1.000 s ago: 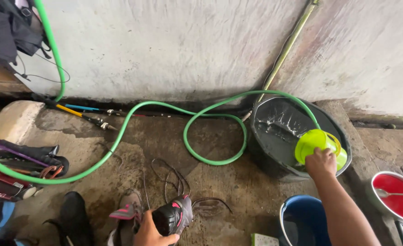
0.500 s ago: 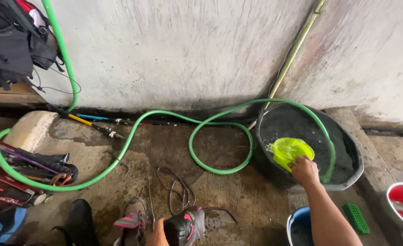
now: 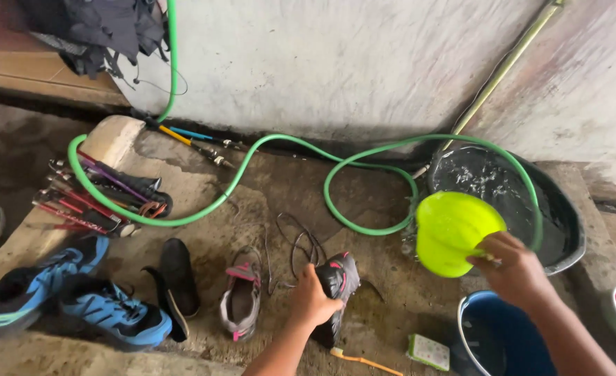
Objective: The person pours water from a yellow cup onto a gray and pink shoe, then scrubs it with a blue brush and a green sponge. The person repeatedly wets and scrubs the shoe, focusing on the sole and upper parts, while other shoes and cleaning tools remain nearby.
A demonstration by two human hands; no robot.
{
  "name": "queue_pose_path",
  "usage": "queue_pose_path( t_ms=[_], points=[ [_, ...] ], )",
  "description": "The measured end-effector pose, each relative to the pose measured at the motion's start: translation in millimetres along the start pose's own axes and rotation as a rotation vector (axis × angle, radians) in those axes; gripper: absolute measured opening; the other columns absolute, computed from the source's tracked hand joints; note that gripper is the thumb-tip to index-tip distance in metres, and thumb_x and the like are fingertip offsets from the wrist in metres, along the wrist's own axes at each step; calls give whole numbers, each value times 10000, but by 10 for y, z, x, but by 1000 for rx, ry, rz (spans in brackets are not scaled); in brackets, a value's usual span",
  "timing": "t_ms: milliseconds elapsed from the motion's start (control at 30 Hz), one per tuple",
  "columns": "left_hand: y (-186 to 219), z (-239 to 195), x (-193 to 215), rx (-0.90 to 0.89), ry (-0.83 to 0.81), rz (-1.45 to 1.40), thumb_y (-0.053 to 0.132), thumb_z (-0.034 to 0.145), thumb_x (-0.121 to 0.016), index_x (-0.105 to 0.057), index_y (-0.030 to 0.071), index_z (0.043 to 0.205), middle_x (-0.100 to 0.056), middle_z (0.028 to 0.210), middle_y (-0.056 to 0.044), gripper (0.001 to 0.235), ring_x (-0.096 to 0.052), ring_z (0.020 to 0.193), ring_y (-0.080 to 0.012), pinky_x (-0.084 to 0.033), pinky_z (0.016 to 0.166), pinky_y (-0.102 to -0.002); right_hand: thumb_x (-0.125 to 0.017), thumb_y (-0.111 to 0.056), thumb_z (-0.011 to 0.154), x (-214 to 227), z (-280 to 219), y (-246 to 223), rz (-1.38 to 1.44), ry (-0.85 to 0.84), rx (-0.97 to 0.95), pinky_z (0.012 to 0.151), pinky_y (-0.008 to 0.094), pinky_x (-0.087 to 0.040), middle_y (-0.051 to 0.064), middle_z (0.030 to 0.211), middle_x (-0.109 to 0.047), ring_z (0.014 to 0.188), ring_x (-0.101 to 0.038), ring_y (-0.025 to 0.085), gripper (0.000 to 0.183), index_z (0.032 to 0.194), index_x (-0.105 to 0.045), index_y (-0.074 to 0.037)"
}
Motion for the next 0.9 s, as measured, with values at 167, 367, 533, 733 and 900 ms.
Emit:
queue_pose_path(
  t_ms=[167, 367, 533, 733, 900],
  points=[
    [329, -112, 112, -13, -121, 204, 545, 738, -845, -271, 258, 1495, -449, 1394, -156, 992, -629, 1121, -410, -605, 798, -513, -818, -198, 804, -562, -114, -949, 90, -253, 127, 684, 391, -510, 29, 790, -652, 740, -627, 213, 158, 780, -702, -93],
    [415, -7, 55, -127, -195, 235, 521, 697, -941, -256, 156, 1518, -268, 1535, -230, 1129, -432, 1325, -449, -513, 980, -549, -790, -346, 897, -1088, -270, -1510, -238, -718, 67, 839, 374, -531, -16, 1108, -673, 964, -610, 190, 262, 1105, -730, -198],
    [528, -97, 224, -242, -212, 216, 346, 762, -912, -351, 247, 1540, -296, 1586, -123, 965, -405, 1369, -404, -489, 1053, -567, -779, -374, 904, -1045, -317, -1635, -452, -740, 243, 798, 402, -536, 33, 1155, -627, 973, -562, 230, 302, 1133, -690, -198],
    [227, 2, 165, -42, -184, 230, 389, 936, -767, -395, 189, 1459, -314, 1448, -227, 672, -542, 1165, -460, -600, 822, -487, -788, -378, 908, -947, -451, -1526, -466, -844, 132, 822, 354, -551, 16, 1249, -636, 998, -583, 185, 348, 1208, -696, -229],
    [184, -35, 203, 8, -164, 176, 585, 949, -669, -392, 219, 1446, -193, 1581, -270, 676, -443, 1293, -537, -570, 917, -556, -770, -396, 929, -884, -480, -1681, -448, -955, 13, 848, 333, -561, -17, 1317, -638, 1042, -606, 167, 385, 1271, -677, -246]
  ],
)
Point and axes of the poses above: each hand's wrist, its own z-axis towards the middle knuckle, its own x-axis out of the back of the hand, y = z × x, the point moved 9 cm from there along z, towards the middle knuckle
